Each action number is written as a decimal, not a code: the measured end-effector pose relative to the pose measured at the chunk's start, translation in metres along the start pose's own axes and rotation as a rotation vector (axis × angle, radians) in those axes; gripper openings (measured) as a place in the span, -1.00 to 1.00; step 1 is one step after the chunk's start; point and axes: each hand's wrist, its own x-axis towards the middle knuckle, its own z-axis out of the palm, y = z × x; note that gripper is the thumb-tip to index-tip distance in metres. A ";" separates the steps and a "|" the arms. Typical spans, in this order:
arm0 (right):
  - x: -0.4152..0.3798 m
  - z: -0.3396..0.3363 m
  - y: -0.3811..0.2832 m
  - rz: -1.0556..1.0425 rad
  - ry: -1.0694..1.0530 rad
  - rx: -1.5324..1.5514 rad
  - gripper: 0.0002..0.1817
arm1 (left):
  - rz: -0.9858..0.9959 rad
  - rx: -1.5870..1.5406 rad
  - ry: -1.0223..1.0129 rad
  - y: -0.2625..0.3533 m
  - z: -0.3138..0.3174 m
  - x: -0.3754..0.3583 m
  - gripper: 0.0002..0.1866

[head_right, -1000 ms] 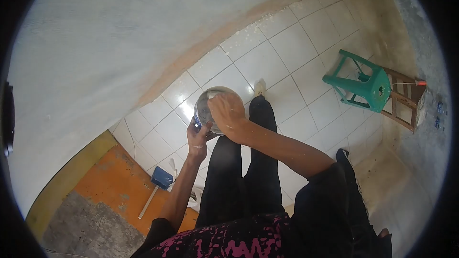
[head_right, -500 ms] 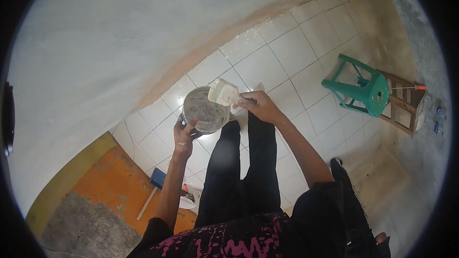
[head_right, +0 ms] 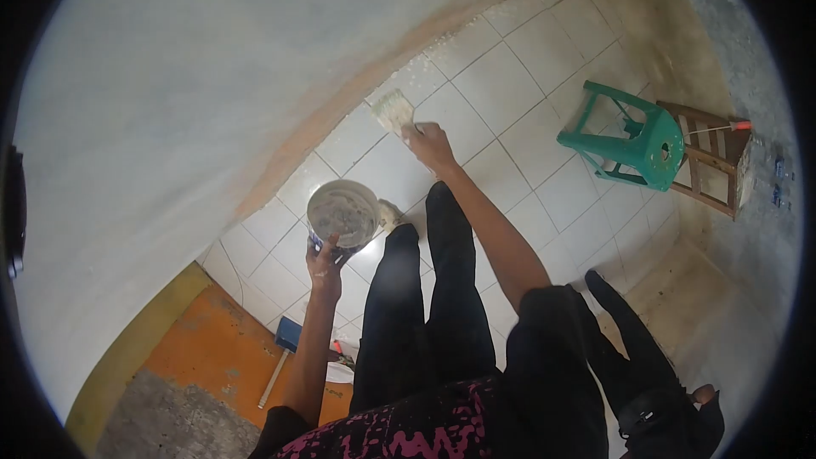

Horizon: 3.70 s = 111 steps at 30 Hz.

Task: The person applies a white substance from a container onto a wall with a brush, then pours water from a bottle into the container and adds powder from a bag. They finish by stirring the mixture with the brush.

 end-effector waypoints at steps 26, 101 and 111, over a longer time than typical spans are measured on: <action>0.167 0.048 0.040 0.123 0.219 -0.185 -0.27 | -0.187 0.025 0.148 -0.058 0.031 -0.019 -0.36; 0.090 0.019 -0.111 -0.008 0.178 -0.142 -0.34 | -0.244 0.197 0.162 -0.092 0.020 -0.001 -0.41; 0.071 0.044 -0.082 -0.431 0.217 -0.024 -0.43 | -0.267 0.254 0.102 -0.103 0.009 0.001 -0.41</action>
